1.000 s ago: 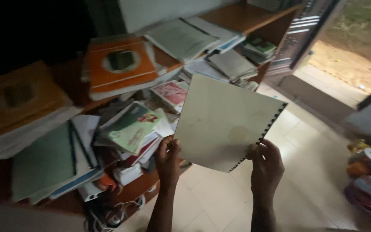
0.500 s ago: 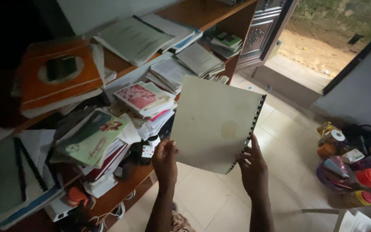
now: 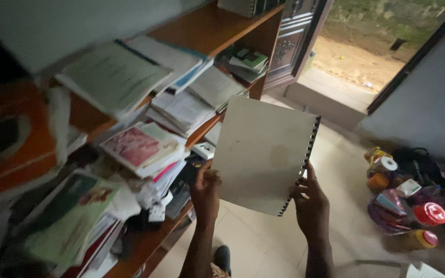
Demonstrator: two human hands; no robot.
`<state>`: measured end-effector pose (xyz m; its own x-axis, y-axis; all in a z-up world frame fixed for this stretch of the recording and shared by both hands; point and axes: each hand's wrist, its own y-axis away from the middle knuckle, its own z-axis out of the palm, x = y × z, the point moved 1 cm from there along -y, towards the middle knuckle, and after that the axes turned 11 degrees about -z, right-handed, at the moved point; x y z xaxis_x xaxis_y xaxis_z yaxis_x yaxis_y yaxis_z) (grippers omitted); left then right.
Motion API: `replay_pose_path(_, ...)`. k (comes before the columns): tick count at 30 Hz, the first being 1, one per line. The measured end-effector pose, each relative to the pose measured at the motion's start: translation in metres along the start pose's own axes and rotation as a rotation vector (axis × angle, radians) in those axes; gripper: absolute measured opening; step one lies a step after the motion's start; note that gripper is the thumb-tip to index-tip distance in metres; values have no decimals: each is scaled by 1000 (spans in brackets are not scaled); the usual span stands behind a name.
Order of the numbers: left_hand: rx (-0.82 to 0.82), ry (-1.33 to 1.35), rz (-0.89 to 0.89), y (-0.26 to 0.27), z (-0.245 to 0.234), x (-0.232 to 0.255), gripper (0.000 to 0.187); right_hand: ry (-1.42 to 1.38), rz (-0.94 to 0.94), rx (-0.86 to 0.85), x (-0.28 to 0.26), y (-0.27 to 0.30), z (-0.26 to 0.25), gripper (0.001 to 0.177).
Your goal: The person picks up notebooks and folders one at a time from a cluttered surface, turns them over, and places them vertically into a bookshelf.
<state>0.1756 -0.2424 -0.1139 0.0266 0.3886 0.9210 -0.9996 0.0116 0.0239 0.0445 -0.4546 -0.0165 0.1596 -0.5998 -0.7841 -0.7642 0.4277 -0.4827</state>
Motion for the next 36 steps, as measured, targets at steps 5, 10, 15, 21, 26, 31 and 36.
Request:
replay_pose_path(5,-69,14,64,-69,44,3,49,8,-25,59,13,-64,10,77)
replay_pose_path(10,-48,-65,88,-126,71,7,51,84,2,77,29,-120,27,84)
replay_pose_path(15,-48,-102,100,-163,83,3,50,16,1,98,41,-155,47,69)
replay_pose_path(21,12,-202,72,-198,105,3,50,-47,-3,122,72,-195,60,65)
replay_pose_path(26,74,-258,-10,-224,130,3,52,-163,-39,107,117,-232,71,70)
replay_pose_path(31,116,-141,-7,-261,166,-4,52,-94,14,97,147,-288,75,70)
replay_pose_path(36,196,-281,-51,-303,212,-3,48,-180,-55,47,172,-355,71,70)
